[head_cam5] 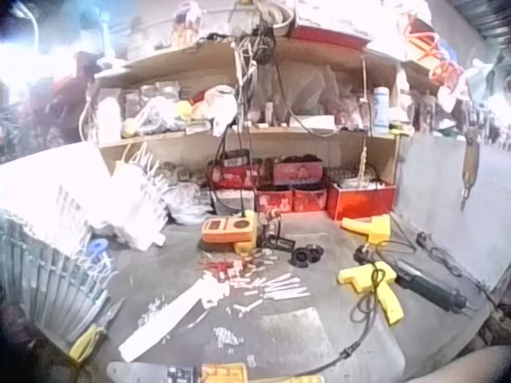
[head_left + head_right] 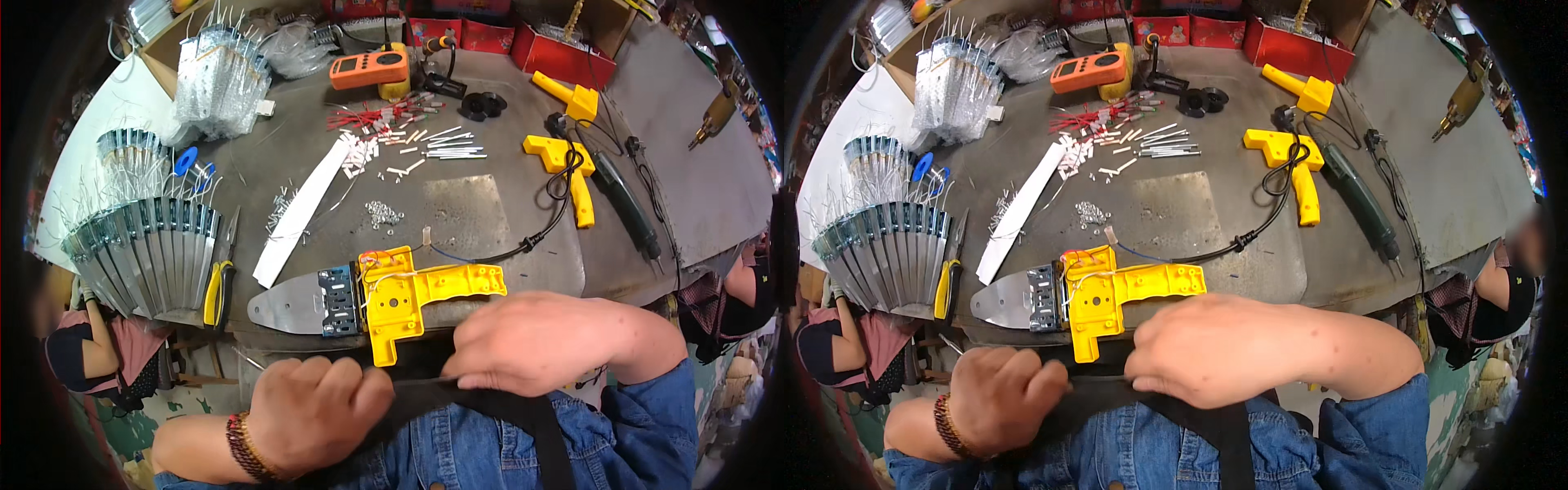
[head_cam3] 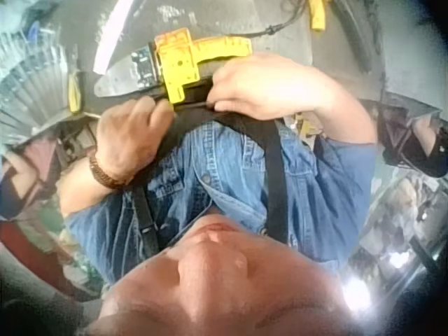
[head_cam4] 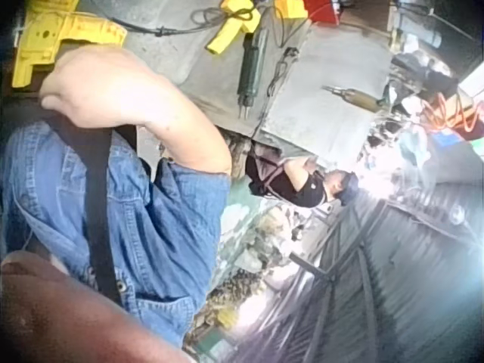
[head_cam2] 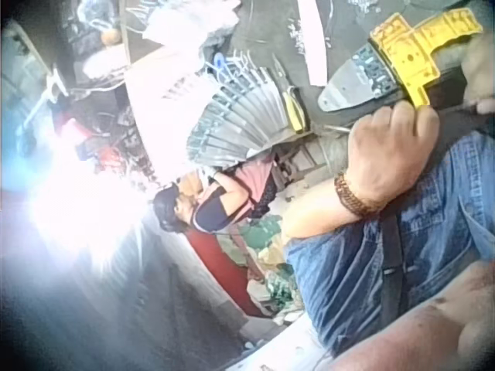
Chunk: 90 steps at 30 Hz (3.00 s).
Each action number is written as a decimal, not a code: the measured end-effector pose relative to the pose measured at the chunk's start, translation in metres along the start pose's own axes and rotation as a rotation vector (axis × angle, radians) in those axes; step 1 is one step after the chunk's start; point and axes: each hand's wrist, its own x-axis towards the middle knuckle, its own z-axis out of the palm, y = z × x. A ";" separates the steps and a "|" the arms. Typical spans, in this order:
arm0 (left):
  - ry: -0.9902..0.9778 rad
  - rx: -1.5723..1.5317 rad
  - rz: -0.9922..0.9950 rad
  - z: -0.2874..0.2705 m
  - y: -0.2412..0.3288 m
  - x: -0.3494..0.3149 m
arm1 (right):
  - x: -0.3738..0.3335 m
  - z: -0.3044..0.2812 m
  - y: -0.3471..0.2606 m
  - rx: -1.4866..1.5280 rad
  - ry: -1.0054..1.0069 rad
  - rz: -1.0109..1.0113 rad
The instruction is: The person assembles a handheld cutting tool by fitting metal plates and electrical components into a plastic housing, securing parts with an electric screwdriver, and soldering wire connections using a soldering iron.
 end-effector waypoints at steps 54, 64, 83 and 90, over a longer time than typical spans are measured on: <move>0.221 -0.432 -0.174 0.082 -0.091 -0.013 | -0.017 0.019 0.023 -0.775 0.211 0.293; 0.225 -0.390 -0.201 0.088 -0.087 -0.019 | -0.006 0.024 0.013 -0.786 0.173 0.255; 0.244 -0.335 -0.202 0.089 -0.086 -0.017 | -0.008 0.033 0.020 -0.698 0.247 0.303; 0.248 -0.329 -0.206 0.088 -0.085 -0.017 | -0.007 0.036 0.022 -0.689 0.237 0.271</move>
